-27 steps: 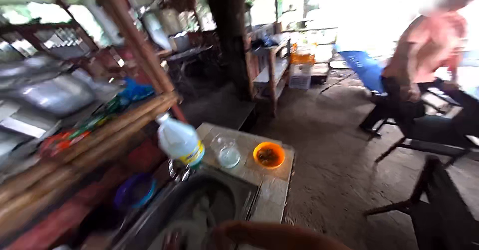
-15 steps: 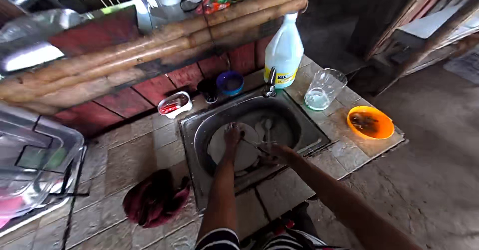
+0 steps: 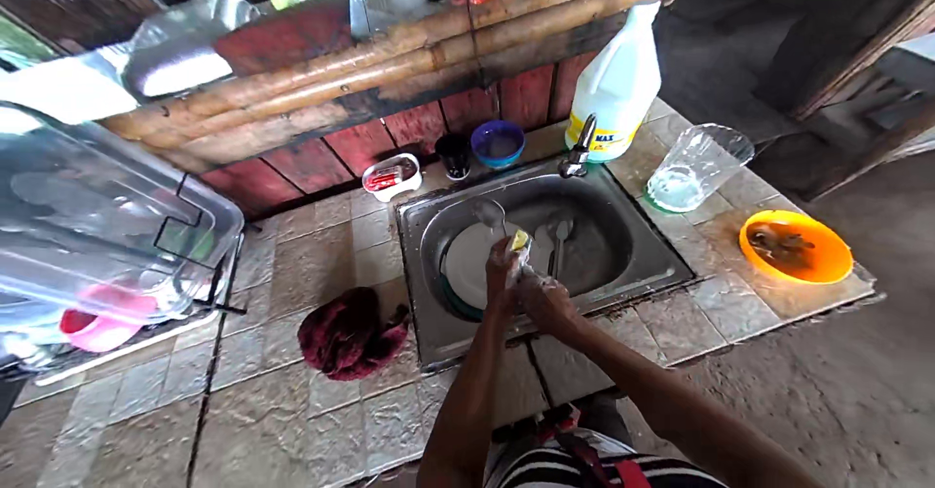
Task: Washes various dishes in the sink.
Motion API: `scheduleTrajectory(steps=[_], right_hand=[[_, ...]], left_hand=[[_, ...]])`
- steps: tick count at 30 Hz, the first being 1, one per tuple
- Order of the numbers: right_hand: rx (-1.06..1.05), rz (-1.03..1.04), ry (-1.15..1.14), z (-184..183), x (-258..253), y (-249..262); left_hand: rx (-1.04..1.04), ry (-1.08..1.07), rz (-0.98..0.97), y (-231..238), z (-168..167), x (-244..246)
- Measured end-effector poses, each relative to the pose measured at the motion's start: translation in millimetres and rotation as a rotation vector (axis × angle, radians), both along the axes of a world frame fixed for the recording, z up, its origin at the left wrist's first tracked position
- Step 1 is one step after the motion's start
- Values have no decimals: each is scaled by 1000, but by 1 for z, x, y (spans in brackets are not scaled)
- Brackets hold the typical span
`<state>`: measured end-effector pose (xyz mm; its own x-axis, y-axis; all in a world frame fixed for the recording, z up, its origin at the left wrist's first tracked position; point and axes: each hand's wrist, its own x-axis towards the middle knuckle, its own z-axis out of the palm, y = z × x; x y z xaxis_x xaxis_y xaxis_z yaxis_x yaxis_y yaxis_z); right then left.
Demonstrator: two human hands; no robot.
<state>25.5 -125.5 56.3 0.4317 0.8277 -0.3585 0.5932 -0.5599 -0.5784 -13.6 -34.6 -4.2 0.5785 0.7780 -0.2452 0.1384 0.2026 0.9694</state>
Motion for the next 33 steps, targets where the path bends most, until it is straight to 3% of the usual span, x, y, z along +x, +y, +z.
scheduleTrajectory(steps=[3, 6, 10, 12, 16, 23, 27, 30, 33], right_hand=[[209, 81, -49, -4, -20, 4], [386, 67, 98, -27, 1, 7], [22, -87, 83, -102, 83, 15], [-158, -176, 87, -120, 116, 19], [-287, -344, 97, -155, 147, 30], [-294, -406, 68, -158, 141, 36], [-90, -311, -39, -150, 130, 41], [-154, -95, 52, -126, 115, 48], [-210, -32, 108, -140, 114, 62]], left_hand=[[100, -34, 49, 21, -2, -23], [297, 19, 145, 38, -9, -44], [430, 83, 221, 55, -8, -69], [485, 141, 225, 63, -8, -77], [606, 277, 257, 76, -2, -90], [572, 640, 327, 122, -2, -96], [552, 777, 313, 146, -5, -94], [679, 915, 273, 137, 11, -85], [829, 931, 87, 109, 21, -60]])
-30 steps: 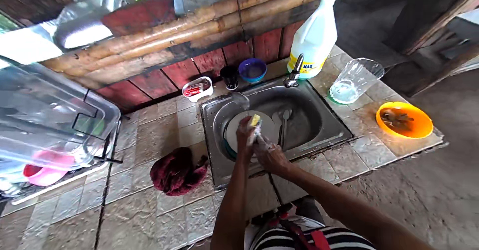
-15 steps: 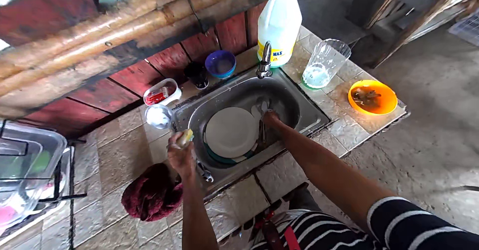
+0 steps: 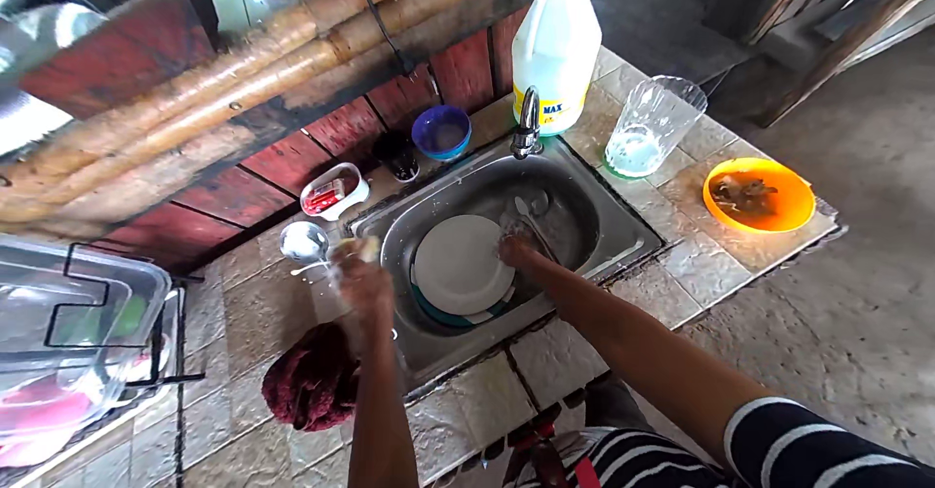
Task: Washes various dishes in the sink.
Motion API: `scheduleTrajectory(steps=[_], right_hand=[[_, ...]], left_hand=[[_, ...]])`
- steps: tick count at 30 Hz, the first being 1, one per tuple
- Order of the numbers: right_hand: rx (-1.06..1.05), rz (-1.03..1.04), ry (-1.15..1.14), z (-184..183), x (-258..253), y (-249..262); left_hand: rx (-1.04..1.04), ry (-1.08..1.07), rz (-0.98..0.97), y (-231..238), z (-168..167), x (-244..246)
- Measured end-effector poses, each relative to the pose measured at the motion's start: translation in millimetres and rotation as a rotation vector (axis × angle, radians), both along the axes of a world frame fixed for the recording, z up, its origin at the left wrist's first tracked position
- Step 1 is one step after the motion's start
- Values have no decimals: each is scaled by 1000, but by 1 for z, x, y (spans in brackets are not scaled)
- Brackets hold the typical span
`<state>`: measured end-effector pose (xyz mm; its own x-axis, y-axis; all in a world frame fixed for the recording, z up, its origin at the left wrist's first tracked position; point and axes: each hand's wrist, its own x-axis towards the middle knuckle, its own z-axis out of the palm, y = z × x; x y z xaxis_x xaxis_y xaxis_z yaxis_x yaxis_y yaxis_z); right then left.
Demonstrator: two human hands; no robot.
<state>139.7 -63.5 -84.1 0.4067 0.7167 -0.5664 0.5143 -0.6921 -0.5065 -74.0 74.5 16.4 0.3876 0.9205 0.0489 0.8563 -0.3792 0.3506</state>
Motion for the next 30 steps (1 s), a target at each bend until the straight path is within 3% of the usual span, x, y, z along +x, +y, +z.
scheduleTrajectory(steps=[3, 5, 8, 11, 13, 16, 19, 22, 24, 26, 30], right_hand=[[41, -89, 42, -15, 11, 6], [11, -138, 81, -7, 19, 2], [-77, -177, 75, 20, 25, 1], [19, -195, 114, 19, 36, -1], [223, -228, 143, 11, 43, -6], [503, -225, 177, 26, 39, -15], [587, -188, 209, 48, 29, -20], [656, -233, 202, 51, 23, -32], [666, -308, 198, 52, 22, -36], [628, -368, 183, 46, 20, -33], [542, -504, 145, 30, 5, -17]], left_hand=[[-175, 106, -186, -1, -41, 45], [-306, 202, -183, 4, -77, 72], [-253, 134, -196, -9, -123, 100], [-323, 11, -443, -38, -129, 130], [-351, -120, -631, -51, -127, 143], [-200, -257, -773, -43, -117, 158], [84, -309, -604, -14, -111, 147], [-128, -336, -101, 0, -105, 116], [-191, -451, 108, -3, -120, 106], [-179, -523, 100, -17, -133, 114], [-232, -336, -298, -82, -120, 135]])
